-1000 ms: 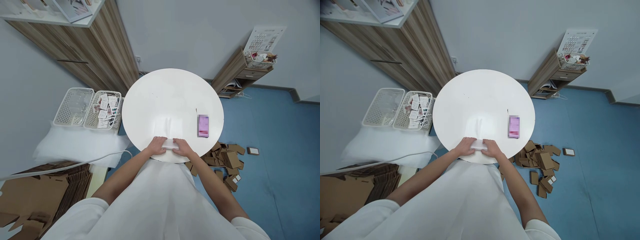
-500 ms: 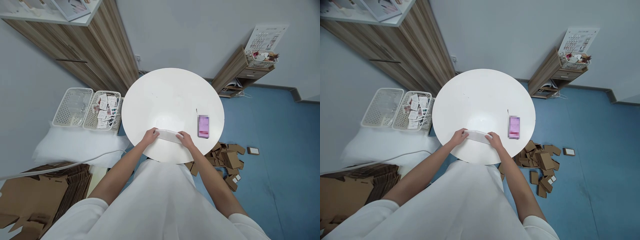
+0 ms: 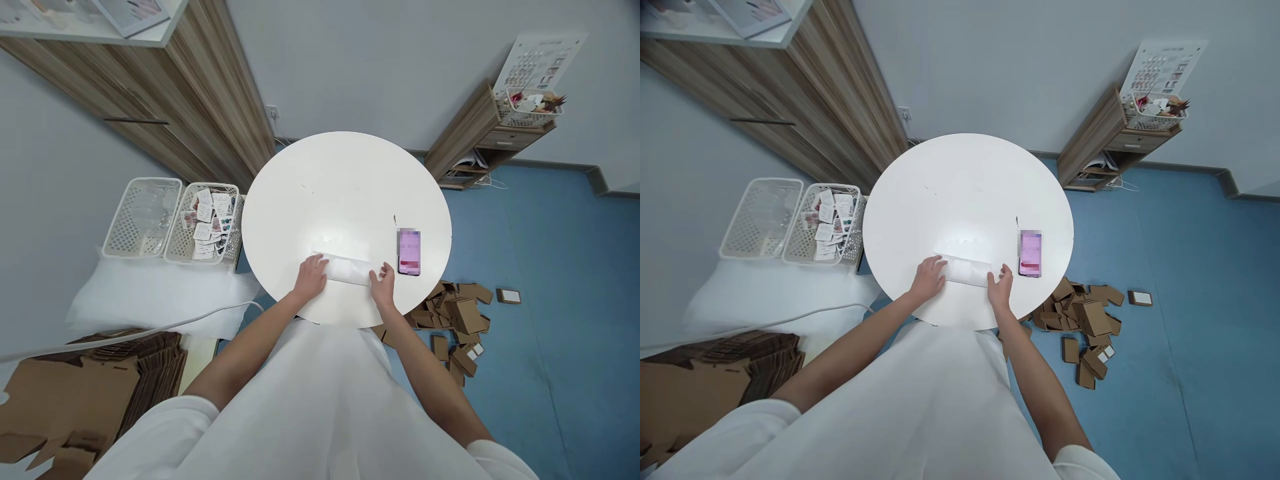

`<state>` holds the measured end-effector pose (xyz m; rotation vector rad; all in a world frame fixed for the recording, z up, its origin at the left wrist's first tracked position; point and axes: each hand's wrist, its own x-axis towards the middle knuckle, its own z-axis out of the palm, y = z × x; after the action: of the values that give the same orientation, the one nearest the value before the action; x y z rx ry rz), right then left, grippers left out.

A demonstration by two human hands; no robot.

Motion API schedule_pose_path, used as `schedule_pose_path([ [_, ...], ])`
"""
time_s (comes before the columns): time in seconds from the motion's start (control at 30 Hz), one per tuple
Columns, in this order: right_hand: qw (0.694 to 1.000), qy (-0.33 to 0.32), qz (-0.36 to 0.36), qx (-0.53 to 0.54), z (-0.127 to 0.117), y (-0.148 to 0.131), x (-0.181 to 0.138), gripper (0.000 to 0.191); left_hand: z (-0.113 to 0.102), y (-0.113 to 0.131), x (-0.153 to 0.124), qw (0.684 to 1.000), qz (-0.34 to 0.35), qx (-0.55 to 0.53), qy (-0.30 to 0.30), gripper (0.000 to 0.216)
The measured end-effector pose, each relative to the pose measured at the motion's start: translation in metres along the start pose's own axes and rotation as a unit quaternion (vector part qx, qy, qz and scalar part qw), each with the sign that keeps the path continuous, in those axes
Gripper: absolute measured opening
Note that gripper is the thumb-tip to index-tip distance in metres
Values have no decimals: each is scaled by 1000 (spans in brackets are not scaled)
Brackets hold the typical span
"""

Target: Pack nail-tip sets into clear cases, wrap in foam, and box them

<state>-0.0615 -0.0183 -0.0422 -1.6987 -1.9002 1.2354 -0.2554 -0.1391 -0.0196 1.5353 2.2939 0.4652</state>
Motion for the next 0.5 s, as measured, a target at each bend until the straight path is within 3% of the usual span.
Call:
schedule_pose_path([
  [0.1, 993, -68, 77, 62, 6, 14, -31, 65, 9, 18, -1, 992, 105, 15, -65, 42],
  [0.23, 978, -129, 97, 132, 23, 23, -57, 63, 21, 24, -1, 991, 94, 36, -93, 51],
  [0.5, 984, -73, 89, 138, 36, -12, -23, 77, 27, 18, -4, 990, 103, 46, -88, 58],
])
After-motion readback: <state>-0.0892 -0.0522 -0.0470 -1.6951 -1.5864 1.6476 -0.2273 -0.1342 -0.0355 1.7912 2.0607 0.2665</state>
